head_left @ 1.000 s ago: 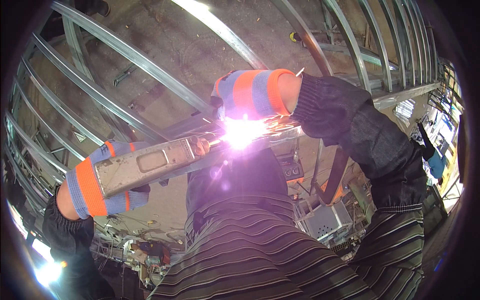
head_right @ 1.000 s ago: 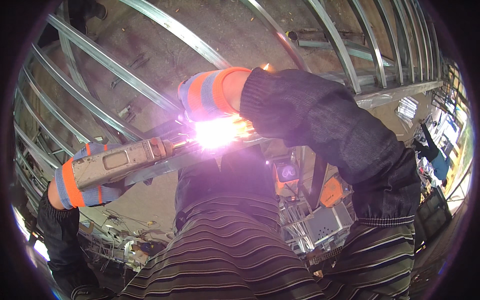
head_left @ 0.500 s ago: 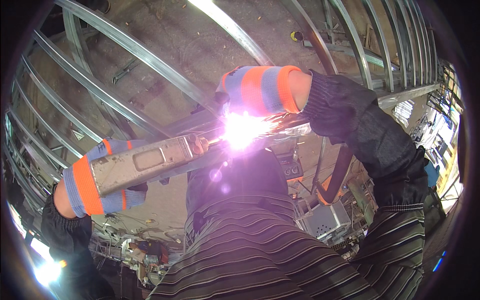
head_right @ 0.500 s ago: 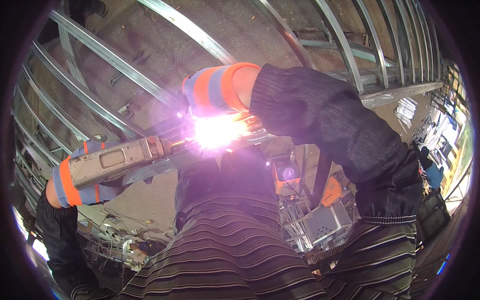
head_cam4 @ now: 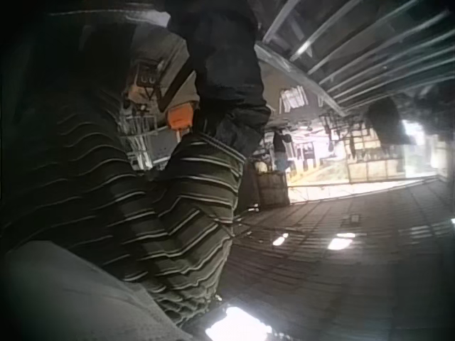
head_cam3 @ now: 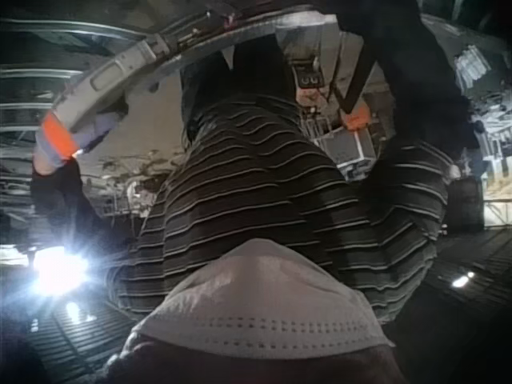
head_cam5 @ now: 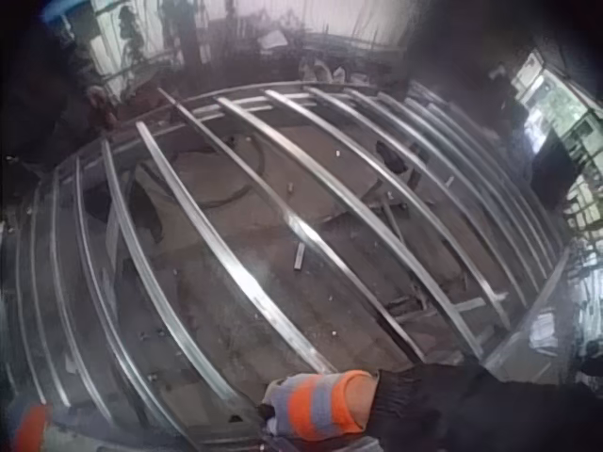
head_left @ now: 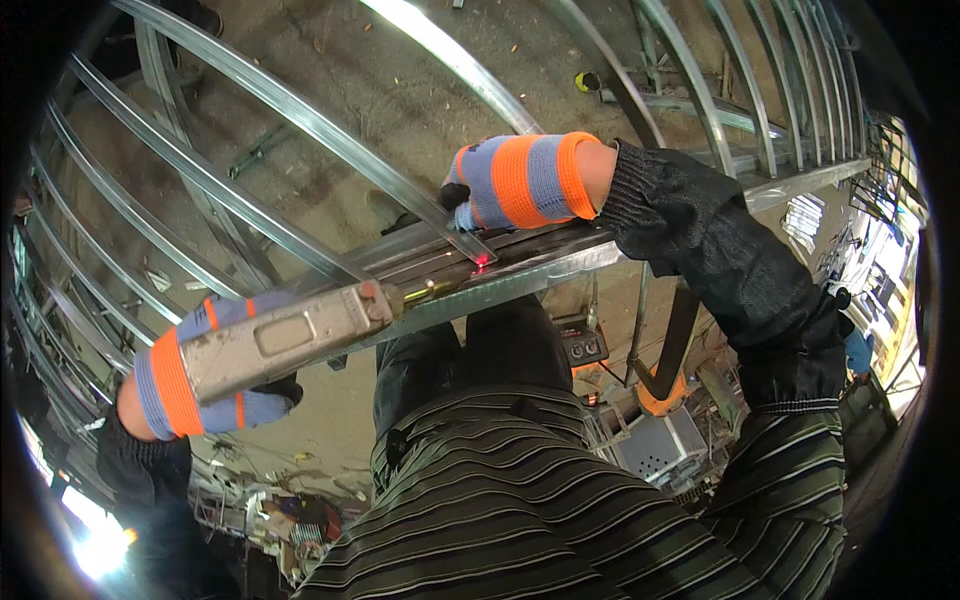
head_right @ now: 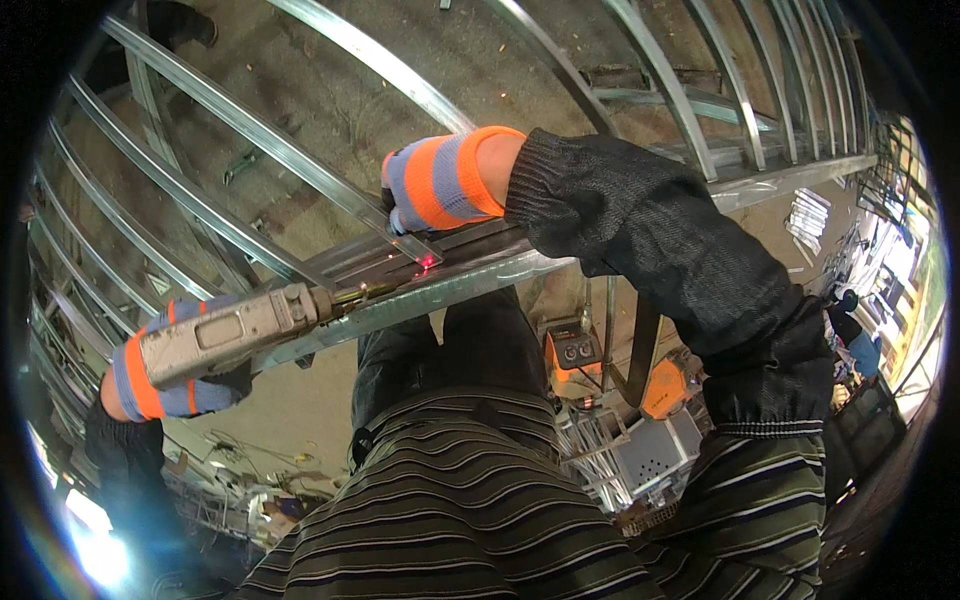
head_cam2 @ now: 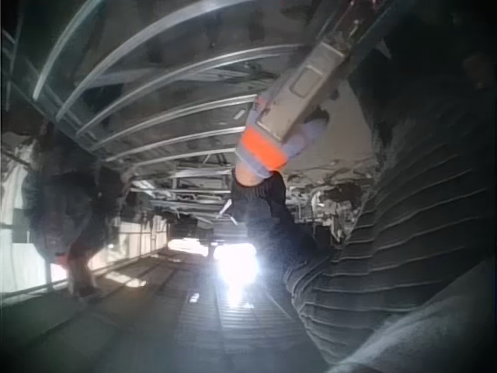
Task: The person positions and welds metal bars onto a large metal frame using a handheld welding torch. They retrieve additional metal bars from a nearby rack and continue welding them into place on the frame.
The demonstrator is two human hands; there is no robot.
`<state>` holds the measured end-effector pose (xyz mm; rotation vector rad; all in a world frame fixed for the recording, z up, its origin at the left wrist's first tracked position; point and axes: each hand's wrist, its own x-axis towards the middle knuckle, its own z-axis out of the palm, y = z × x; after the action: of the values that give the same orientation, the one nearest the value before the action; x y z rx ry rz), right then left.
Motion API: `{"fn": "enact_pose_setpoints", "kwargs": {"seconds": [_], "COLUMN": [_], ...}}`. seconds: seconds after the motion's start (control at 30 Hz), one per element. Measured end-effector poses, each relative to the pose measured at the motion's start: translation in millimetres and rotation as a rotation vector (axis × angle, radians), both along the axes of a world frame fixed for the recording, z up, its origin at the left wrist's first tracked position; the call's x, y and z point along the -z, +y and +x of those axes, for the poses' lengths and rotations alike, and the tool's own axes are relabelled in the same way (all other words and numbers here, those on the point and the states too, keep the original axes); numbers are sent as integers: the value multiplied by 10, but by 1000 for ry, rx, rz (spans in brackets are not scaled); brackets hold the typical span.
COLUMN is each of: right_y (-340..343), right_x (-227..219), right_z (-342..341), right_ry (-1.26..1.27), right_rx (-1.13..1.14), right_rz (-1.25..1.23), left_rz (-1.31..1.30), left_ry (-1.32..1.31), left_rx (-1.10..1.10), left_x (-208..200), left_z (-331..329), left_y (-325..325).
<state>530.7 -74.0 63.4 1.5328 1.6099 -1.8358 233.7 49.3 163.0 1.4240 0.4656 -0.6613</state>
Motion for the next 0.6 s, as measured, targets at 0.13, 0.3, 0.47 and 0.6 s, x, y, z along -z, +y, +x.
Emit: {"fn": "enact_pose_setpoints", "kwargs": {"seconds": [0.13, 0.3, 0.47, 0.6], "right_y": [-376, -1450, -2037, -2189], "right_x": [-653, -1526, -1437, -1012], "right_z": [391, -108, -1536, -2069], "right_ry": [76, -83, 272, 116], "right_rx": [324, 675, 860, 1207], "right_rz": [491, 773, 779, 1038], "left_rz": [113, 437, 771, 103], "left_ry": [-8, -211, -448, -557], "left_rx": [-49, -435, -431, -779], "left_x": [-282, -545, -705, -1096], "left_z": [-324, -512, -38, 283], "left_y": [-127, -795, -1635, -2297]}}
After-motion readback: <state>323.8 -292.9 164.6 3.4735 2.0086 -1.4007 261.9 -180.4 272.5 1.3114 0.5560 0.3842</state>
